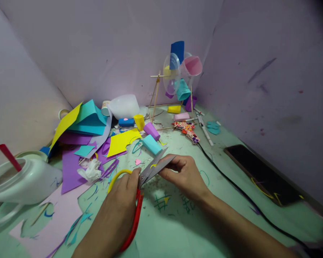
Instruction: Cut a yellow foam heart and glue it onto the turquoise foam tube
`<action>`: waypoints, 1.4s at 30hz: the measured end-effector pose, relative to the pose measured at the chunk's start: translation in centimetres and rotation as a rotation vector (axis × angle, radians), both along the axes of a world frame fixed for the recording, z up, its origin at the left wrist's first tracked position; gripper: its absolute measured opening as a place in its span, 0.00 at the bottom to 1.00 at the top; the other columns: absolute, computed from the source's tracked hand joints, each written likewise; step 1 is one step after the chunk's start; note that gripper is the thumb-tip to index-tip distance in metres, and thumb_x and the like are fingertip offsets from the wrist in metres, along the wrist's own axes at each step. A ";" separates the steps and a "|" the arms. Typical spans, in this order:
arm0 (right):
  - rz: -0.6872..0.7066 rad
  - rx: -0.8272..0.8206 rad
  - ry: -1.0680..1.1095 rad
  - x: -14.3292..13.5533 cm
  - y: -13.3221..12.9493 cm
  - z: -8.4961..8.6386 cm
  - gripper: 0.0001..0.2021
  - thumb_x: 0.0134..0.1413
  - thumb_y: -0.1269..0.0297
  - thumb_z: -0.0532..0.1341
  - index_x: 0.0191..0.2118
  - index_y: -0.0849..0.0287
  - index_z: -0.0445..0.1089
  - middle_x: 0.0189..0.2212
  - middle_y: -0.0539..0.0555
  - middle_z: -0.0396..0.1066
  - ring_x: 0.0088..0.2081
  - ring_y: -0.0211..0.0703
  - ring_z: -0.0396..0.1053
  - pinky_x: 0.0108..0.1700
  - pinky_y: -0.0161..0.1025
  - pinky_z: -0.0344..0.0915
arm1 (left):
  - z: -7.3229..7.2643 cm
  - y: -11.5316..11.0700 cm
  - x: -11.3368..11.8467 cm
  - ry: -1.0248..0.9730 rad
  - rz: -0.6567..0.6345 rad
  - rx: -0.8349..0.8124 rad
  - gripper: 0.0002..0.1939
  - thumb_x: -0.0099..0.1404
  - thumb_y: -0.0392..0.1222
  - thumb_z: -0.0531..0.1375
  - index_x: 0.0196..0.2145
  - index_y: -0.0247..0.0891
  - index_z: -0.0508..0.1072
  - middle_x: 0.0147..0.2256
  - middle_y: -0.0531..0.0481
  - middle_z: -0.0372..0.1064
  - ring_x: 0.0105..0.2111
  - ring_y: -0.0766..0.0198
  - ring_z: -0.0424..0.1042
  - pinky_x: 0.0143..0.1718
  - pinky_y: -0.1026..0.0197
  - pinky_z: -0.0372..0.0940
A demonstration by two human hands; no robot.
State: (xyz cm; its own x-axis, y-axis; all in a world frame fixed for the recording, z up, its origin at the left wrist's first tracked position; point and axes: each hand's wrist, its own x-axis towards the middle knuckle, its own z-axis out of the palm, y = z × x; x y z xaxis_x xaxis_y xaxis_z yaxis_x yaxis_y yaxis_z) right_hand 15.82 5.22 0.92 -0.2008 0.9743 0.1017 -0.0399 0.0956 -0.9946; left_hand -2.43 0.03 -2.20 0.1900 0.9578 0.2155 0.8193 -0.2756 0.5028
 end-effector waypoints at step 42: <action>0.040 0.037 -0.022 0.7 0.5 0.6 0.03 0.38 0.73 0.61 0.23 0.60 0.72 0.20 0.49 0.70 0.26 0.37 0.67 0.30 0.34 0.63 | 1.8 -0.2 0.3 0.136 -0.052 0.005 0.23 0.61 0.31 0.47 0.54 0.38 0.61 0.41 0.41 0.68 0.43 0.53 0.68 0.44 0.49 0.65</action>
State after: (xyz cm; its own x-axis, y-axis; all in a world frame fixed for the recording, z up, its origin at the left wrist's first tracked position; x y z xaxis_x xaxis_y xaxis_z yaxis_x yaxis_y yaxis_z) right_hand 16.53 5.69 1.49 -0.2417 0.9612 0.1326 -0.0229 0.1310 -0.9911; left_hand -2.12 -0.13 -0.35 0.2668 0.9450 0.1894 0.8646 -0.3215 0.3862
